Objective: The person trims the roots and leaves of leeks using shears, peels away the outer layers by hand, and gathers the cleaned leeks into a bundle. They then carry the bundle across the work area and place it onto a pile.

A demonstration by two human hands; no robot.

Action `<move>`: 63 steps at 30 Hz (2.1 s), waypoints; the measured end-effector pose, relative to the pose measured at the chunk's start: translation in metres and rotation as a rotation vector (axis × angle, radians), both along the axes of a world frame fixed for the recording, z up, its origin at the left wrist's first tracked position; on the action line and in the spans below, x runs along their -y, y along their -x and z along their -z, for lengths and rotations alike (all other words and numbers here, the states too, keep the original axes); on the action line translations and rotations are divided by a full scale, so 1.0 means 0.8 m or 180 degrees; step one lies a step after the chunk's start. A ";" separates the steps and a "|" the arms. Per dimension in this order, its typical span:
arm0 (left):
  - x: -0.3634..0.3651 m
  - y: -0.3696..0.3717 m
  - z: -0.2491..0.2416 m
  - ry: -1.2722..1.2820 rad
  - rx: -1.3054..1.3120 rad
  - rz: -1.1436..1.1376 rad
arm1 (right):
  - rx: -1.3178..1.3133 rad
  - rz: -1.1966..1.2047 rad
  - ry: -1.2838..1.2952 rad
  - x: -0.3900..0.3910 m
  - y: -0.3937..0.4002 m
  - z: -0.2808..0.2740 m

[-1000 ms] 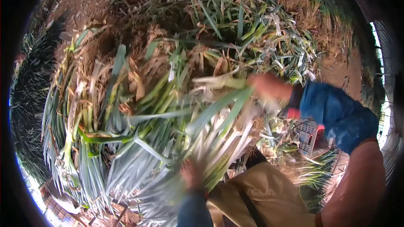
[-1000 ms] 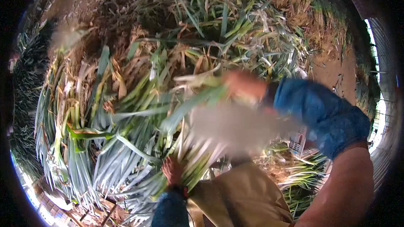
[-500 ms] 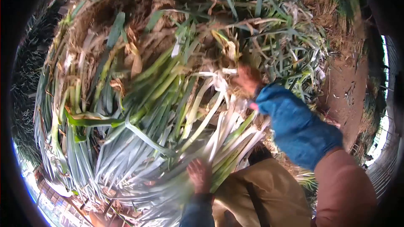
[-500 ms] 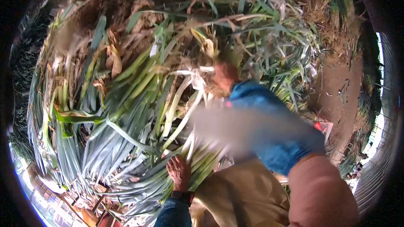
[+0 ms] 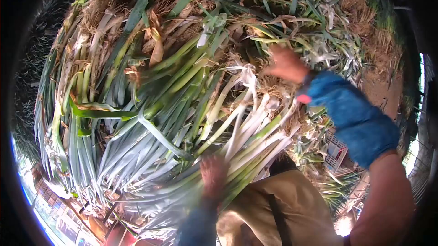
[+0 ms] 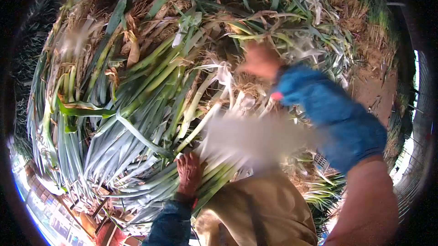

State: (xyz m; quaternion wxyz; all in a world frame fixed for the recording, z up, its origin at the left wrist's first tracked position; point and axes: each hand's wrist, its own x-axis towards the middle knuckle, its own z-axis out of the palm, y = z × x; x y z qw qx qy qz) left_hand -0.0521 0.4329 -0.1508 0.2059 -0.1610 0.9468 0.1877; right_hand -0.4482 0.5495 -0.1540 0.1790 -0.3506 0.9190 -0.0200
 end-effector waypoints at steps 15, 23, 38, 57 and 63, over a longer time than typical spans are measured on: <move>0.037 0.039 0.057 -0.1365 0.0799 -0.0528 | -0.0188 -0.1557 -0.0137 -0.008 -0.063 0.012; -0.004 0.017 0.037 -0.0911 -0.0241 -0.0377 | -0.0554 -0.0151 -0.0018 -0.055 0.094 -0.025; -0.014 0.011 0.058 -0.0789 -0.0399 -0.0014 | -0.0198 -0.1672 -0.0303 0.051 -0.222 0.101; -0.019 0.030 0.045 -0.0860 -0.0336 -0.0102 | 0.0314 0.0541 -0.0038 -0.031 -0.026 0.079; -0.019 0.026 0.050 -0.0673 -0.0259 -0.0080 | 0.0162 0.0488 -0.0056 -0.060 0.014 0.107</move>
